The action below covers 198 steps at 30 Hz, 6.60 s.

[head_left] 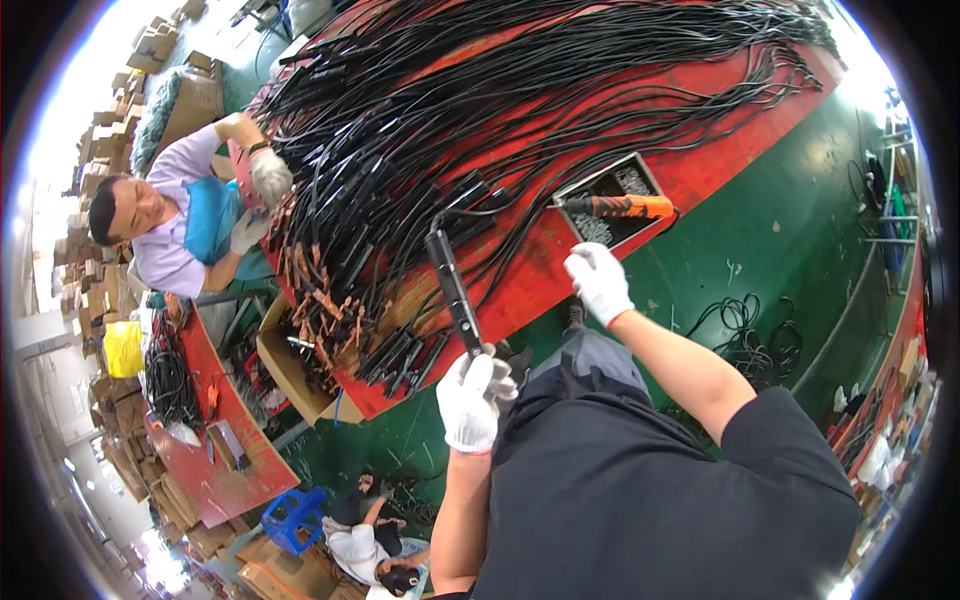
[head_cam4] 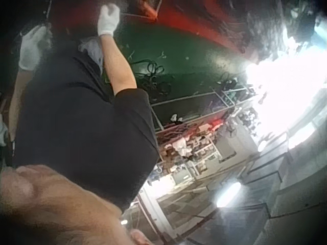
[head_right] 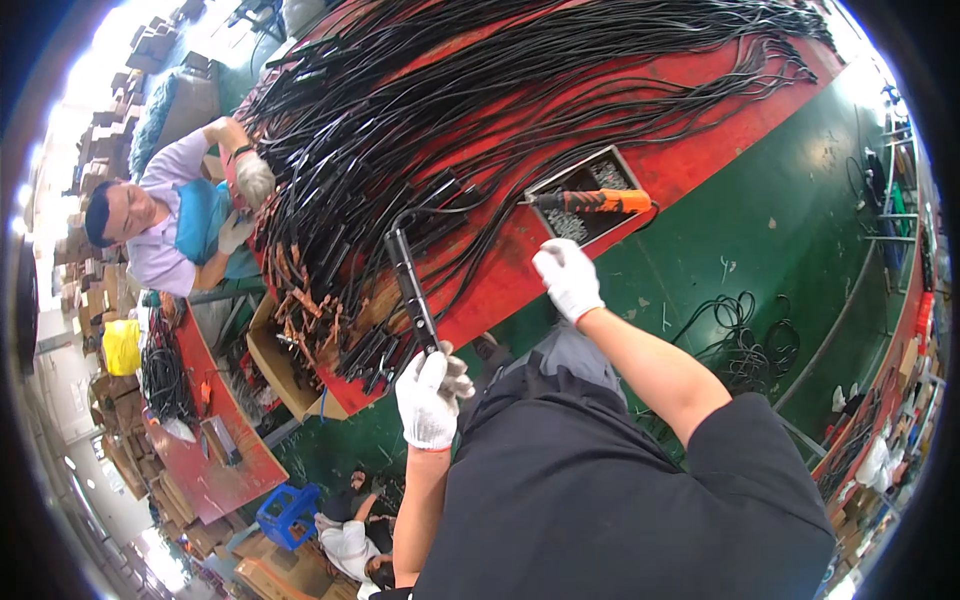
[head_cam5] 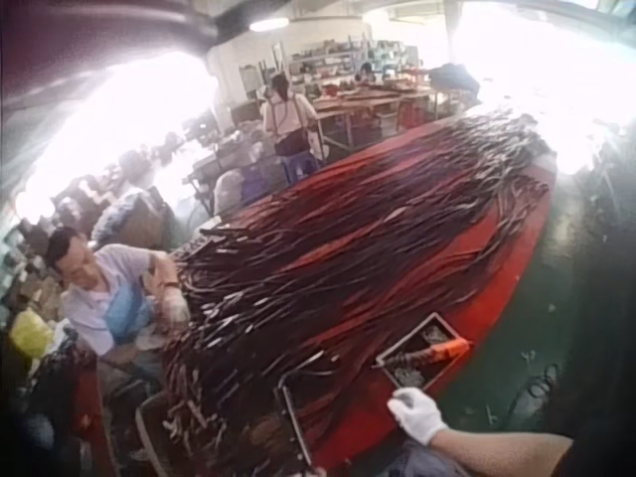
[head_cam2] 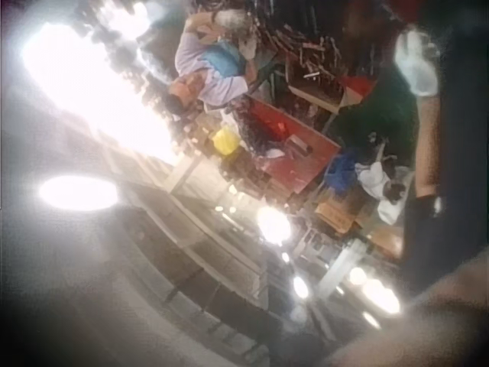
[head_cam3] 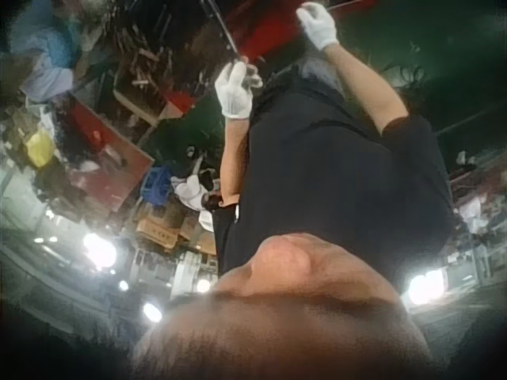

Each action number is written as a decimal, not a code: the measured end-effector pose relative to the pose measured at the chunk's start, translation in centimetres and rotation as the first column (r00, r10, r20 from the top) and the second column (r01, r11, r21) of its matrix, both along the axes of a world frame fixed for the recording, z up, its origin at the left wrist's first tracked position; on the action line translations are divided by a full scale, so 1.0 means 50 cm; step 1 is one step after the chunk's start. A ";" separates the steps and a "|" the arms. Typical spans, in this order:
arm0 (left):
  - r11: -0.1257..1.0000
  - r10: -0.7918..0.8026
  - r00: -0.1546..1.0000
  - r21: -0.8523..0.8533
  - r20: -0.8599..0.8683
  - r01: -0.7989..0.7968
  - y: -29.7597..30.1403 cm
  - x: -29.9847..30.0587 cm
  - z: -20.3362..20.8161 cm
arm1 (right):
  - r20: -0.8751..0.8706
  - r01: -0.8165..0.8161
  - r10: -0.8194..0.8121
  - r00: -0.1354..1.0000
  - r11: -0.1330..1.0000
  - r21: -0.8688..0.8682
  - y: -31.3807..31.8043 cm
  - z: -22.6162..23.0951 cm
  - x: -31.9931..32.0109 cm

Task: The person assembles wire harnesses by securing connectors to electrical wires with an electric screwdriver.

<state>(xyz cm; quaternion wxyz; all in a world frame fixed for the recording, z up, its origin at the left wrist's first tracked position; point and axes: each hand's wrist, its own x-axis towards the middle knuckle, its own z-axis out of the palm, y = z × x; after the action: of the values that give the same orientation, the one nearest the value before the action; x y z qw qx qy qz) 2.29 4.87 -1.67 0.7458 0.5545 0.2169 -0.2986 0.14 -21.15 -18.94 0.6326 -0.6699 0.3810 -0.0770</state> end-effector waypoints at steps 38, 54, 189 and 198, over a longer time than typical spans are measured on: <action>0.990 -0.144 0.989 -0.010 -0.026 0.144 0.015 0.040 0.005 | 0.366 0.217 -0.754 0.545 0.549 0.807 -0.177 0.219 -0.022; 0.965 -0.249 0.969 0.087 0.003 0.248 -0.016 0.039 0.037 | 0.792 -0.323 -0.492 0.362 0.731 0.601 -0.048 0.480 0.002; 0.980 0.074 0.912 -0.140 -0.404 -0.141 -0.068 0.023 0.060 | 0.826 -0.353 -0.328 0.459 0.785 0.508 0.076 0.482 -0.008; 0.990 0.103 0.890 -0.038 -0.444 -0.133 -0.081 0.019 0.062 | 0.808 -0.338 -0.365 0.462 0.770 0.541 0.105 0.463 -0.014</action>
<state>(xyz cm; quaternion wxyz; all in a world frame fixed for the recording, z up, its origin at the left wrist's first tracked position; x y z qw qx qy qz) 3.23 0.82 1.41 0.7123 0.4331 0.4030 -0.3777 -0.56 -15.91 4.21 0.9205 -0.2683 0.0027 -0.2841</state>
